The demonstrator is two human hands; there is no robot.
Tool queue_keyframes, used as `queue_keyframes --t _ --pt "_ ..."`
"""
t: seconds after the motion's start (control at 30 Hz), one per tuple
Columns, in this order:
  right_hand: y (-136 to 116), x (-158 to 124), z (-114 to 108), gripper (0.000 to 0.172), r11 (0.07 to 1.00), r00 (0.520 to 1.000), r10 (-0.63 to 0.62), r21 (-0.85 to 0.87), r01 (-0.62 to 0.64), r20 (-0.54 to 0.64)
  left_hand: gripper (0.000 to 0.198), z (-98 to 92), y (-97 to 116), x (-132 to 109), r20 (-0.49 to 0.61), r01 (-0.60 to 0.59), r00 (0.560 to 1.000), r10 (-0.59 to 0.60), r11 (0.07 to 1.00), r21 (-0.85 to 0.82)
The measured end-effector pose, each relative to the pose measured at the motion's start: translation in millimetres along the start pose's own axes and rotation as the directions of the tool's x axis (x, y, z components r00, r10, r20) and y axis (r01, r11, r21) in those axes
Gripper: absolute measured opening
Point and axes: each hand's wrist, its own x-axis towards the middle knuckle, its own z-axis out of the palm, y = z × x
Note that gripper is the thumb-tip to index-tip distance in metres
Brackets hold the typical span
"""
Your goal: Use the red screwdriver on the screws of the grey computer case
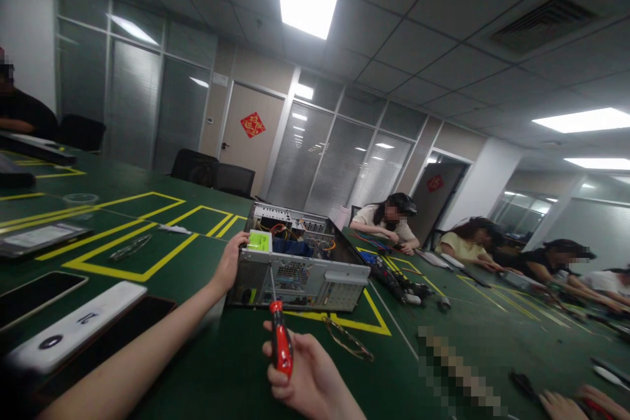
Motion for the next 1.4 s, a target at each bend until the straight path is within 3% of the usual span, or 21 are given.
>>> queue_keyframes --t 0.13,0.27,0.4,0.67,0.8,0.9,1.0,1.23,1.4 --pt "-4.0 -1.5 -1.3 0.053 1.000 0.999 -0.002 -0.009 0.002 0.044 0.050 -0.3 -1.6 0.1 0.008 -0.012 1.000 0.012 1.000 0.010" --pt "1.2 0.1 -4.8 0.049 0.996 0.996 -0.078 -0.042 0.077 -0.038 0.049 -0.8 -2.8 -0.2 0.010 -0.012 1.000 0.012 1.000 0.023" --pt "5.7 2.3 -3.5 0.051 0.989 0.988 -0.140 0.037 0.143 -0.071 0.047 -0.9 -3.0 -0.7 0.015 -0.011 1.000 0.011 1.000 0.022" --pt "7.6 3.8 -11.8 0.042 0.998 0.999 -0.003 0.062 0.005 -0.042 0.046 -0.9 -1.1 -0.5 0.009 -0.006 1.000 0.005 1.000 0.010" --pt "3.7 0.7 -7.9 0.050 0.999 1.000 -0.029 0.036 0.030 -0.009 0.046 -1.1 -1.5 -0.4 0.010 0.005 1.000 -0.005 1.000 0.007" --pt "0.4 -1.2 -0.7 0.058 0.999 0.999 0.027 0.042 -0.029 0.042 0.046 -1.0 -1.6 -0.4 0.002 0.001 1.000 -0.001 1.000 0.008" --pt "2.3 -0.7 2.8 0.054 0.998 0.995 0.063 0.023 -0.065 0.082 0.046 -1.4 -1.0 -0.2 0.012 0.000 1.000 0.000 1.000 0.008" --pt "14.2 5.4 -2.0 0.052 0.996 0.998 -0.058 -0.062 0.056 -0.032 0.047 -2.4 -0.7 -0.3 0.023 0.005 1.000 -0.005 1.000 0.015" --pt "12.7 4.4 -2.7 0.047 0.999 0.998 -0.033 -0.002 0.033 -0.050 0.047 -1.6 0.9 0.1 0.024 0.012 1.000 -0.012 1.000 -0.004"
